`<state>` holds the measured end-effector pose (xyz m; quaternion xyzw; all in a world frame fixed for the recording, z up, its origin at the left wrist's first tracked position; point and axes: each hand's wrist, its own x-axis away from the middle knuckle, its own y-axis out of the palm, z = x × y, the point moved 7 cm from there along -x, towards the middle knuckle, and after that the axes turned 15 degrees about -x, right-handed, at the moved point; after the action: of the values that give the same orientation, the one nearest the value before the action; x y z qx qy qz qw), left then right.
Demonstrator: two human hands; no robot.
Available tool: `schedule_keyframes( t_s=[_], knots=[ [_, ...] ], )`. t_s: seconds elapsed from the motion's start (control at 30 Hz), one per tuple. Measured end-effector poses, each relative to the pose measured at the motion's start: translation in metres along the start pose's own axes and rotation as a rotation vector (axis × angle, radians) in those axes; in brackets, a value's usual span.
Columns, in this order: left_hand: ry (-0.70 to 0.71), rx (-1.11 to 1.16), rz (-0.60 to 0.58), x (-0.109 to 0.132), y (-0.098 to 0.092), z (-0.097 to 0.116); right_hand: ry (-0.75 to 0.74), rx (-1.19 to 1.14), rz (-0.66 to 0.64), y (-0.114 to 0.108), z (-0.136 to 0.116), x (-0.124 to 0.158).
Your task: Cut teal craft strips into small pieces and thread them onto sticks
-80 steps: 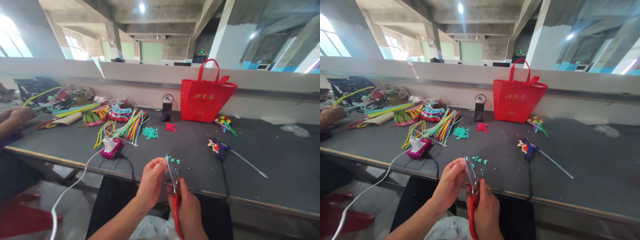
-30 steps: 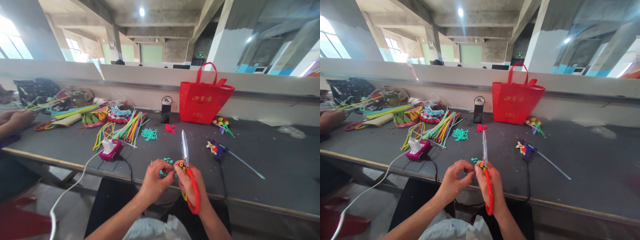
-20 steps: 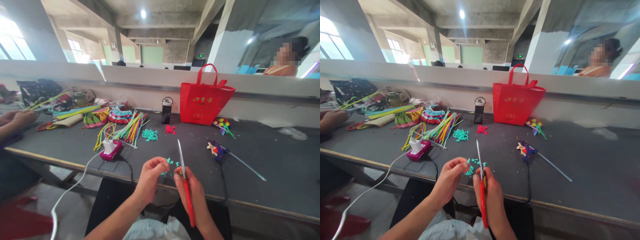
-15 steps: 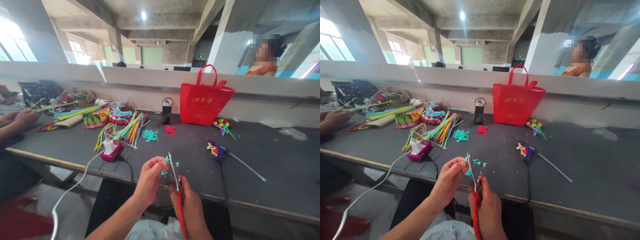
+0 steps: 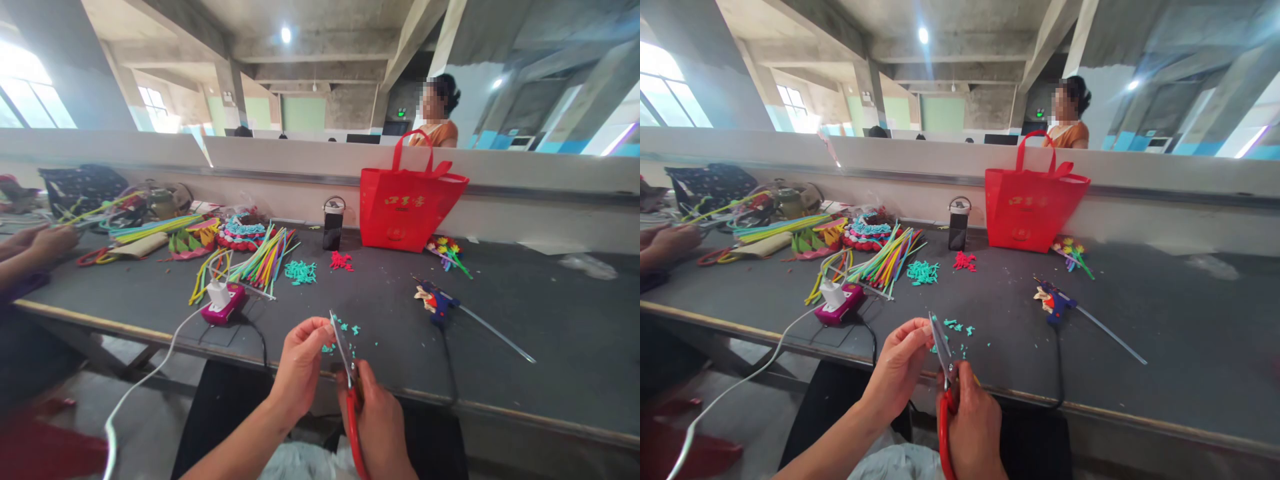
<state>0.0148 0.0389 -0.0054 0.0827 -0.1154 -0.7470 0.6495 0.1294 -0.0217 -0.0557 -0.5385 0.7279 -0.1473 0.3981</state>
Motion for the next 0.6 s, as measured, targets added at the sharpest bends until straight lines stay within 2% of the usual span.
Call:
schedule_keyframes(
  t_s=[0.27, 0.47, 0.6],
  knots=[
    [0.01, -0.008, 0.02, 0.0007, 0.0025, 0.0019, -0.022, -0.067, 0.032, 0.0017, -0.0037, 0.0021],
    [0.014, -0.034, 0.018, 0.0016, 0.0024, -0.001, 0.05, -0.101, -0.038, 0.0045, -0.002, 0.0016],
    [0.017, -0.046, 0.004, 0.0034, 0.0043, -0.0034, 0.081, -0.164, -0.037, 0.0034, -0.0009, -0.0008]
  ],
)
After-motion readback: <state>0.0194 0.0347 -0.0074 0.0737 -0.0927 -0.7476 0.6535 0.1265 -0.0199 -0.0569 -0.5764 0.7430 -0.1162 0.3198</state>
